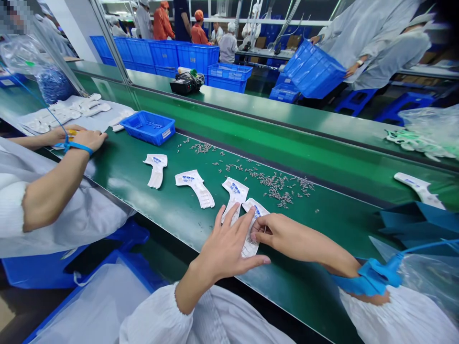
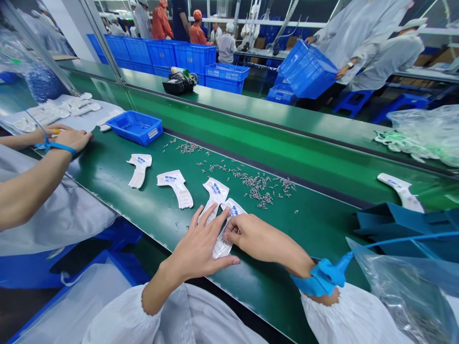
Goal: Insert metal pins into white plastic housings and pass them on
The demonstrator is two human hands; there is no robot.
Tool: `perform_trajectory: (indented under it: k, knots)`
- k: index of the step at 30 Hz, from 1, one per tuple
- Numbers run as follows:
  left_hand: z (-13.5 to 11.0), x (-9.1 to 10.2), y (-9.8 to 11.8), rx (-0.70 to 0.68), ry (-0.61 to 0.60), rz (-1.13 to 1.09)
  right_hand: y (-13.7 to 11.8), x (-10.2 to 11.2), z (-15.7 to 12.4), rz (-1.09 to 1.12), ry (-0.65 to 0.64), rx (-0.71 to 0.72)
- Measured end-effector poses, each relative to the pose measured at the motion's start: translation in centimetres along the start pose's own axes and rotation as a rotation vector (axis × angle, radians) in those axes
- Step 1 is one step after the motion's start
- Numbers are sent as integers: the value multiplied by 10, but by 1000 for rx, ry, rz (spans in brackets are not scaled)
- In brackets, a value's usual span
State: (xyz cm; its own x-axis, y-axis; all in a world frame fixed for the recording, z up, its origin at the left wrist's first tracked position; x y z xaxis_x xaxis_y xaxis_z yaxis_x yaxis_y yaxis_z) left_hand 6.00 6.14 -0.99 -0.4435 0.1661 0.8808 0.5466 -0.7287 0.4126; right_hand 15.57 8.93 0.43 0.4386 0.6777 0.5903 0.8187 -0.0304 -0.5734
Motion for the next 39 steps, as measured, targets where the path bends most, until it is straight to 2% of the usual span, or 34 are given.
perform_trajectory:
  k: [7, 17, 19, 22, 23, 25, 27, 28, 29, 31, 33, 39]
  knots:
    - [-1, 0, 0, -5, -2, 7, 10, 0, -1, -203, 98, -93]
    - [0, 0, 0, -20, 10, 39, 2, 10, -1, -347, 169, -277]
    - [0, 1, 0, -17, 17, 50, 2, 10, 1, -318, 165, -251]
    - [-2, 1, -2, -17, 23, 62, 4, 12, -1, -185, 160, -97]
    - [-2, 1, -2, -16, 24, 66, 9, 17, -4, -137, 184, -50]
    - [-4, 0, -5, -9, 24, 72, 34, 35, -13, -93, 341, -39]
    - [-5, -1, -8, 9, 22, 71, 72, 61, -28, -152, 614, -152]
    - [-5, -2, -10, 16, 19, 70, 94, 72, -35, -204, 724, -253]
    - [-5, -2, -10, 19, 15, 69, 113, 78, -40, -255, 782, -336]
    - [-6, -3, -12, 33, 17, 75, 140, 84, -43, -312, 803, -422]
    - [-6, -3, -14, 42, 27, 88, 151, 86, -41, -322, 790, -434]
    - [-6, -4, -15, 52, 28, 111, 137, 79, -41, -345, 796, -410]
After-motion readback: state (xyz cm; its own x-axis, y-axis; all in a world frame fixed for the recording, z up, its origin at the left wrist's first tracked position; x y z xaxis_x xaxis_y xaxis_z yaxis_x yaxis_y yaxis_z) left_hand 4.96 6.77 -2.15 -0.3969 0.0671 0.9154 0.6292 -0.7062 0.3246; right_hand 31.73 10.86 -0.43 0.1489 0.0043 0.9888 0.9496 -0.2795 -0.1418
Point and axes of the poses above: each hand's wrist, its own z-axis towards the middle knuckle, its own x-axis out of the back of the hand, y = z × x, the point moved 8 cm from there along z, towards the middle knuckle, and after that the axes turned 8 degrees about -x, right-handed, at the moved point
